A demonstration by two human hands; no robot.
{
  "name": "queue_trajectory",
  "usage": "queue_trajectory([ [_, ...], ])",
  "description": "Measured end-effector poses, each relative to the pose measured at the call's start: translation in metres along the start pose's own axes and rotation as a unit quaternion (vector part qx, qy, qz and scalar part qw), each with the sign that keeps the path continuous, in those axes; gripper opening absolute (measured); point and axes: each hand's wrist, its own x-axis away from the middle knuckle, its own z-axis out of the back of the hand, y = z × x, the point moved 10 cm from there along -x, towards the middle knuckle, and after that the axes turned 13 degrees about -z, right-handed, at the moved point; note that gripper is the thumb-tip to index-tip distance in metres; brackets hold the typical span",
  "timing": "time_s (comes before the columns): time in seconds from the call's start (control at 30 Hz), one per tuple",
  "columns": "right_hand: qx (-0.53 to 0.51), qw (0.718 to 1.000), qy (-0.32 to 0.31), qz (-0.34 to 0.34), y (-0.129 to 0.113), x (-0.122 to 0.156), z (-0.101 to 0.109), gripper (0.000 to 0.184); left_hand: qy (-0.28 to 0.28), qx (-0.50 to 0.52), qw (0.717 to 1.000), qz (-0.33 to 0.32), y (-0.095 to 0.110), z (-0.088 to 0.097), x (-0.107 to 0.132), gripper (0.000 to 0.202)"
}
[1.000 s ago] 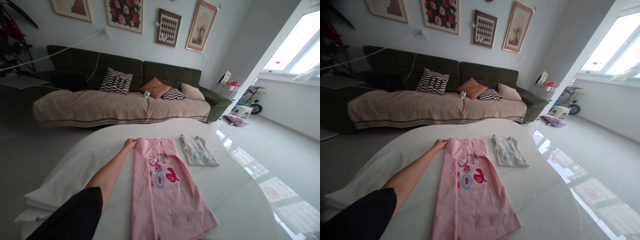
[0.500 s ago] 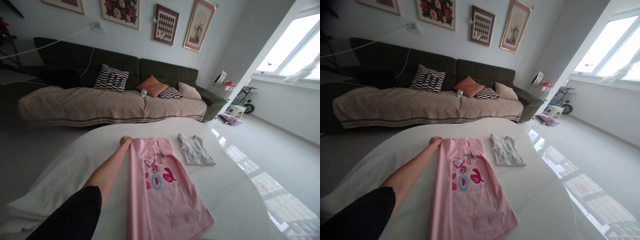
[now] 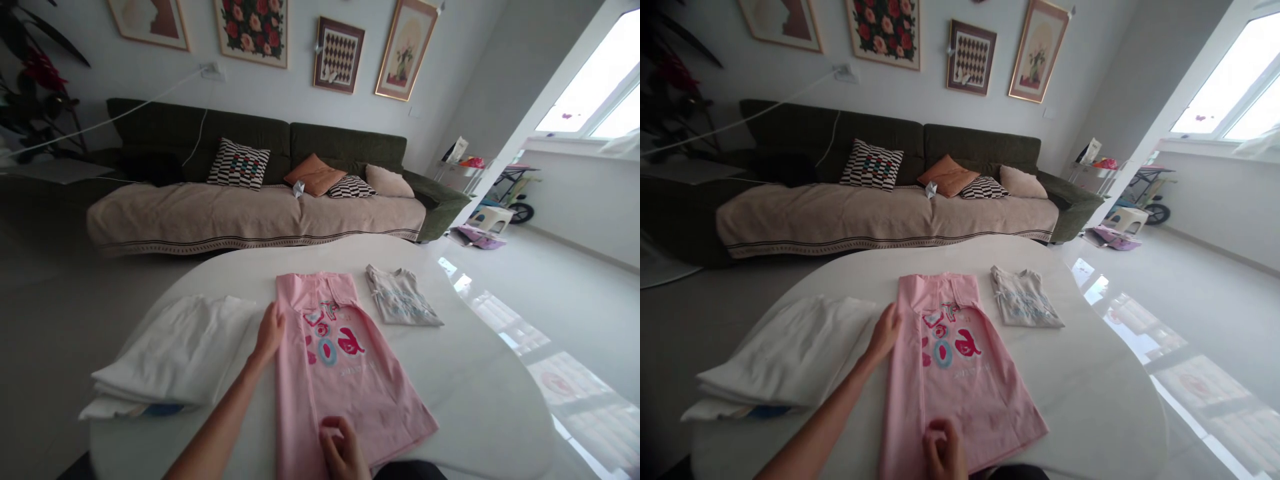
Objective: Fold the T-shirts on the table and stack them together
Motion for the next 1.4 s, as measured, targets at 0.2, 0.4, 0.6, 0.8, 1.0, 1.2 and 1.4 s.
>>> queue_trajectory([
  [0.2,0.063,0.994,0.006,0.086,-0.077,-0.072,-0.01,0.041,-0.091,-0.094,0.982,-0.139,0.022,-0.014,0.102,0.048],
  [0.4,0.19,0.957,0.156,0.153,-0.169,-0.141,-0.016,0.033,-0.098,-0.127,0.976,-0.144,0.033,-0.005,0.097,0.051],
  [0.6,0.272,0.919,0.236,0.16,-0.2,-0.171,-0.031,0.039,-0.131,-0.126,0.974,-0.133,0.033,-0.011,0.1,0.052],
  [0.8,0.343,0.875,0.239,0.246,-0.218,-0.165,-0.047,0.038,-0.141,-0.115,0.975,-0.126,0.037,-0.009,0.1,0.05],
  [1.0,0.402,0.84,0.264,0.25,-0.215,-0.162,-0.043,0.027,-0.152,-0.113,0.972,-0.14,0.044,-0.007,0.101,0.048],
  [1.2,0.407,0.836,0.307,0.203,-0.222,-0.179,-0.038,0.037,-0.158,-0.131,0.97,-0.133,0.041,-0.009,0.101,0.052],
  [1.4,0.418,0.839,0.286,0.199,-0.229,-0.195,-0.043,0.043,-0.149,-0.144,0.969,-0.136,0.047,-0.004,0.101,0.049],
])
